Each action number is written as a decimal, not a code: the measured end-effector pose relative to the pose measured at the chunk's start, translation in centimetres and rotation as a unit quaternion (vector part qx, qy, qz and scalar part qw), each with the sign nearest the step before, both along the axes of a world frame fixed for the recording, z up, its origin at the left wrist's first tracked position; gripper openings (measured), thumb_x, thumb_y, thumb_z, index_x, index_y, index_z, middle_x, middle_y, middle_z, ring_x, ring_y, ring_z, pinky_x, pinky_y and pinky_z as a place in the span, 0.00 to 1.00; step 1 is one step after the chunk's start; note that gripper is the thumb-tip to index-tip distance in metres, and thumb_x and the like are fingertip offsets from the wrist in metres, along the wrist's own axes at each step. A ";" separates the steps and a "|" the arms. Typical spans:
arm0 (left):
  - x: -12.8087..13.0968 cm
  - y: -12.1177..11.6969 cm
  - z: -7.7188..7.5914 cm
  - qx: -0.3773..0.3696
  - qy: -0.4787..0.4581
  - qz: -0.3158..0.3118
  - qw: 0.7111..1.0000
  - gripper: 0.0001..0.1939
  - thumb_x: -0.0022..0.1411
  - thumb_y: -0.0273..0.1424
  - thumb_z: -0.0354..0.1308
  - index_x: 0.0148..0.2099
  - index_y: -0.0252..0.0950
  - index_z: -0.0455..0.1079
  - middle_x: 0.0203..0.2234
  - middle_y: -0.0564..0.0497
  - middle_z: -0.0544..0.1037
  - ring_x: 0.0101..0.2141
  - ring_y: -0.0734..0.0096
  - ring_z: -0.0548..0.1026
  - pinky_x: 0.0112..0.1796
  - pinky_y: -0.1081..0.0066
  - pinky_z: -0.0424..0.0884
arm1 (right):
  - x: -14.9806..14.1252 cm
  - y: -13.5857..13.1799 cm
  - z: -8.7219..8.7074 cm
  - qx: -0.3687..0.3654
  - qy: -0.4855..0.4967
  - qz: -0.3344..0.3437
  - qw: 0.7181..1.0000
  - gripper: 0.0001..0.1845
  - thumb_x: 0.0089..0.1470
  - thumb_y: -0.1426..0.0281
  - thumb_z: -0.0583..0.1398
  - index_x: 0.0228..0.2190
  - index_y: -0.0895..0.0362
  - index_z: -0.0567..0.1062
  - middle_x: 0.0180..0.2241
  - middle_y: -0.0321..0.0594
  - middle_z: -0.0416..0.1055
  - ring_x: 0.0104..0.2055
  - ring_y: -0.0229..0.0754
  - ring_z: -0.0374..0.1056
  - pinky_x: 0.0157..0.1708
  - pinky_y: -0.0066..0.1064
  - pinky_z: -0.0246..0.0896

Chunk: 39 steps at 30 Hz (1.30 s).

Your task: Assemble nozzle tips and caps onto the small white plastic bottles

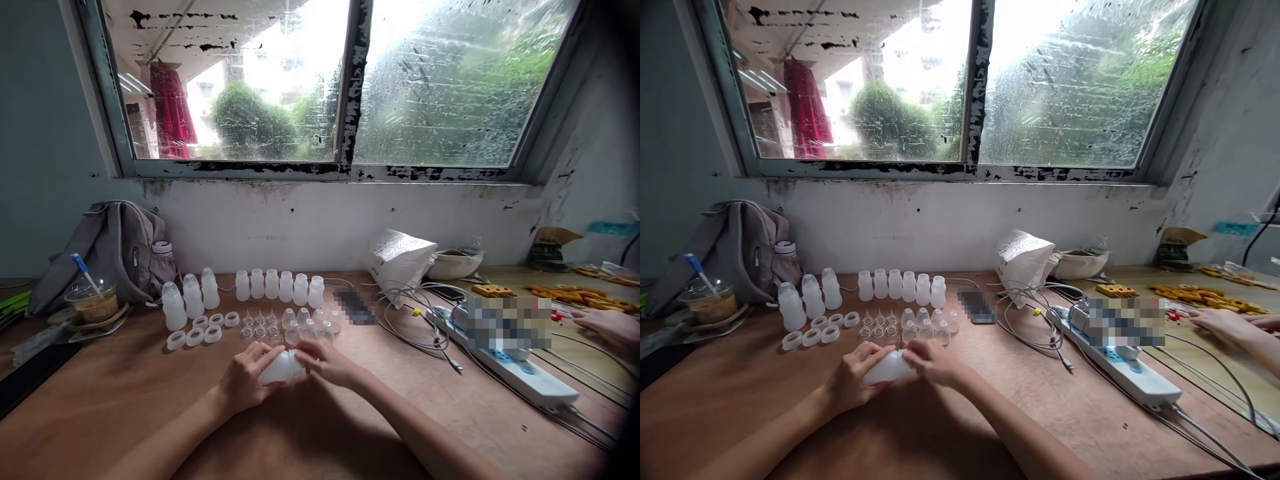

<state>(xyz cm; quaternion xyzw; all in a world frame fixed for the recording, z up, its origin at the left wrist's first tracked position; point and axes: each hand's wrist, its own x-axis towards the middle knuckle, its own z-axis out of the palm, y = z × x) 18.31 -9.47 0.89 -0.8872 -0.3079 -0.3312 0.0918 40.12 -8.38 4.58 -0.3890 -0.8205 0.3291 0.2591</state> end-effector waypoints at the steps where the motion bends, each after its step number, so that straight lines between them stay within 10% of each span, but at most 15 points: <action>1: 0.1 0.0 0.2 -0.010 0.002 -0.008 1.000 0.27 0.52 0.37 0.54 0.54 0.37 0.56 0.36 0.46 0.71 0.36 0.65 0.70 0.35 0.67 0.70 | 0.7 0.6 0.4 -0.011 0.000 0.006 1.000 0.23 0.54 0.56 0.45 0.32 0.60 0.71 0.24 0.38 0.65 0.23 0.34 0.60 0.22 0.24 0.53; 8: 0.0 -0.3 1.1 -0.114 -0.039 -0.013 0.993 0.24 0.51 0.37 0.55 0.50 0.39 0.57 0.39 0.48 0.71 0.36 0.66 0.71 0.37 0.67 0.69 | 6.3 5.0 0.4 0.151 -0.096 -0.160 0.971 0.16 0.47 0.68 0.55 0.40 0.55 0.70 0.24 0.35 0.63 0.26 0.36 0.59 0.28 0.27 0.53; 14: -0.4 0.4 0.7 -0.132 -0.050 0.022 0.990 0.22 0.49 0.35 0.56 0.47 0.39 0.59 0.38 0.49 0.72 0.36 0.66 0.72 0.37 0.67 0.70 | 6.8 5.2 0.3 0.106 -0.135 -0.186 0.967 0.08 0.44 0.69 0.57 0.31 0.57 0.72 0.22 0.35 0.64 0.25 0.36 0.60 0.26 0.27 0.53; 22: -0.5 0.8 0.6 -0.123 -0.065 0.051 0.989 0.20 0.51 0.35 0.54 0.48 0.38 0.59 0.39 0.48 0.72 0.38 0.65 0.71 0.37 0.68 0.69 | 6.2 3.7 3.0 -0.077 0.200 -0.071 0.974 0.21 0.45 0.59 0.58 0.38 0.60 0.69 0.31 0.42 0.69 0.30 0.38 0.66 0.32 0.33 0.63; 39: -0.9 0.9 0.7 -0.070 -0.058 0.059 0.994 0.22 0.52 0.38 0.53 0.49 0.37 0.60 0.39 0.46 0.72 0.39 0.64 0.71 0.37 0.67 0.69 | 1.0 1.8 0.0 -0.165 0.263 -0.044 0.949 0.21 0.43 0.57 0.60 0.36 0.60 0.71 0.31 0.40 0.71 0.32 0.40 0.69 0.37 0.38 0.66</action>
